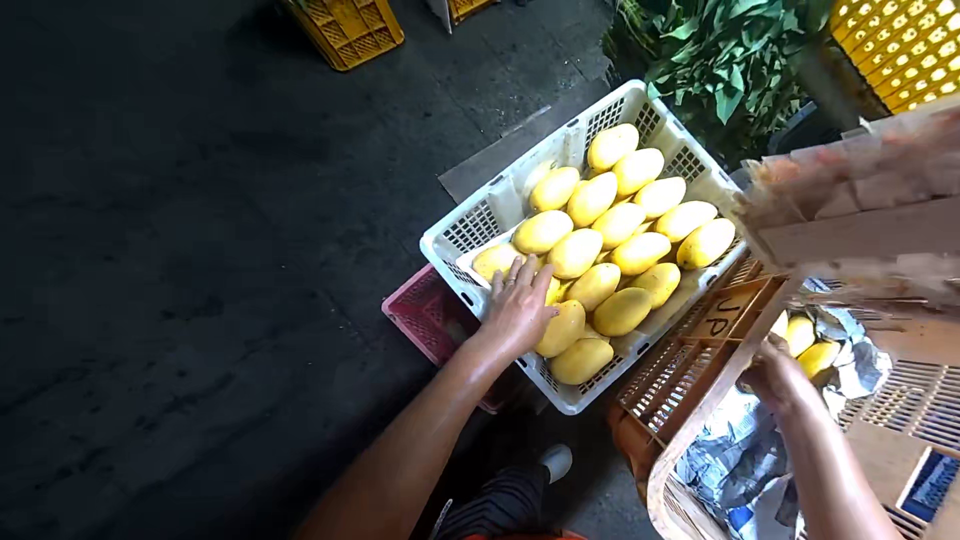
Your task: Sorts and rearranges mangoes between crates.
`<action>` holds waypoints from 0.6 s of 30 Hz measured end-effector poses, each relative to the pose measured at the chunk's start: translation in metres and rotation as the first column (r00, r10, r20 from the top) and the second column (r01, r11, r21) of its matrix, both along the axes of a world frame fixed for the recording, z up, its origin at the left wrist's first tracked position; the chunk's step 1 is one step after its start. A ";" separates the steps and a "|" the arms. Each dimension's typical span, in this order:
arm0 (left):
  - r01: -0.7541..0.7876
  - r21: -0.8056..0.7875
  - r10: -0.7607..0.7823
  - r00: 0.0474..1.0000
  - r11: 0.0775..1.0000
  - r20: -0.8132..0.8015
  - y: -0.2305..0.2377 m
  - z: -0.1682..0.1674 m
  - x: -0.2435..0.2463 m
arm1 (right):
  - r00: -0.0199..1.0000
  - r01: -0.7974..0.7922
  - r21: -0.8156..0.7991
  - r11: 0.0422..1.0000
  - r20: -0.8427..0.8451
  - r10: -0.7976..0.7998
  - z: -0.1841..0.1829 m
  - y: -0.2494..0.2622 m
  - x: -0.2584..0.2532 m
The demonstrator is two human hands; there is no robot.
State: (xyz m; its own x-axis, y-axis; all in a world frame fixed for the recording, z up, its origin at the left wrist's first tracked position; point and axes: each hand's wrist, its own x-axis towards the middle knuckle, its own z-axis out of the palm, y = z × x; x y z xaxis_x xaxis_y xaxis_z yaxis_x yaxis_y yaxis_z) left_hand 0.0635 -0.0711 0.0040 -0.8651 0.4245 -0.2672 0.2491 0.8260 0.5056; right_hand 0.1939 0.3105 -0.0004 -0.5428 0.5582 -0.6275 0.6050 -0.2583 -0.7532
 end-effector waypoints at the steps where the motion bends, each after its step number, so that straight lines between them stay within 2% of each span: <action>1: -0.035 0.170 0.041 0.999 0.985 -0.027 0.004 0.010 0.010 | 0.998 -0.011 0.002 1.000 -0.069 0.012 0.024 -0.006 0.007; 2: -0.092 0.378 0.094 0.995 0.921 0.014 0.009 0.022 0.021 | 0.989 -0.039 0.036 0.999 -0.141 0.044 0.048 -0.015 0.016; 3: -0.184 0.579 0.129 0.982 0.794 0.135 0.017 0.034 0.034 | 0.972 -0.074 0.079 0.994 -0.217 0.090 0.073 -0.027 0.024; 4: -0.303 0.726 0.101 0.946 0.617 0.309 0.027 0.047 0.048 | 0.943 -0.119 0.111 0.987 -0.298 0.147 0.097 -0.040 0.032; 5: -0.427 0.794 -0.006 0.879 0.432 0.476 0.036 0.059 0.061 | 0.897 -0.184 0.127 0.975 -0.385 0.219 0.119 -0.054 0.041; 6: -0.536 0.790 -0.154 0.790 0.298 0.594 0.043 0.070 0.075 | 0.837 -0.280 0.137 0.950 -0.449 0.312 0.137 -0.066 0.050; 7: -0.626 0.749 -0.301 0.687 0.218 0.662 0.049 0.077 0.087 | 0.771 -0.389 0.159 0.907 -0.482 0.415 0.151 -0.075 0.056; 9: -0.760 0.628 -0.560 0.451 0.167 0.695 0.051 0.084 0.105 | 0.694 -0.493 0.188 0.849 -0.504 0.514 0.158 -0.082 0.057; 10: -0.819 0.552 -0.658 0.331 0.155 0.676 0.047 0.084 0.109 | 0.715 -0.475 0.197 0.858 -0.482 0.507 0.153 -0.080 0.054; 11: -0.854 0.495 -0.701 0.255 0.160 0.666 0.041 0.082 0.111 | 0.758 -0.439 0.218 0.872 -0.431 0.489 0.145 -0.073 0.051; 12: -0.869 0.463 -0.685 0.230 0.176 0.691 0.032 0.078 0.109 | 0.810 -0.404 0.238 0.883 -0.356 0.467 0.134 -0.064 0.048; 13: -0.869 0.457 -0.636 0.246 0.190 0.732 0.021 0.073 0.103 | 0.858 -0.371 0.247 0.895 -0.276 0.432 0.122 -0.054 0.046; 14: -0.857 0.474 -0.539 0.307 0.201 0.784 0.009 0.070 0.094 | 0.895 -0.346 0.255 0.903 -0.199 0.400 0.109 -0.044 0.044; 16: -0.783 0.565 -0.251 0.510 0.259 0.822 -0.012 0.065 0.065 | 0.935 -0.311 0.274 0.910 -0.085 0.345 0.084 -0.026 0.044; 18: -0.653 0.636 0.083 0.721 0.411 0.687 -0.023 0.057 0.027 | 0.947 -0.299 0.280 0.912 -0.031 0.320 0.064 -0.015 0.046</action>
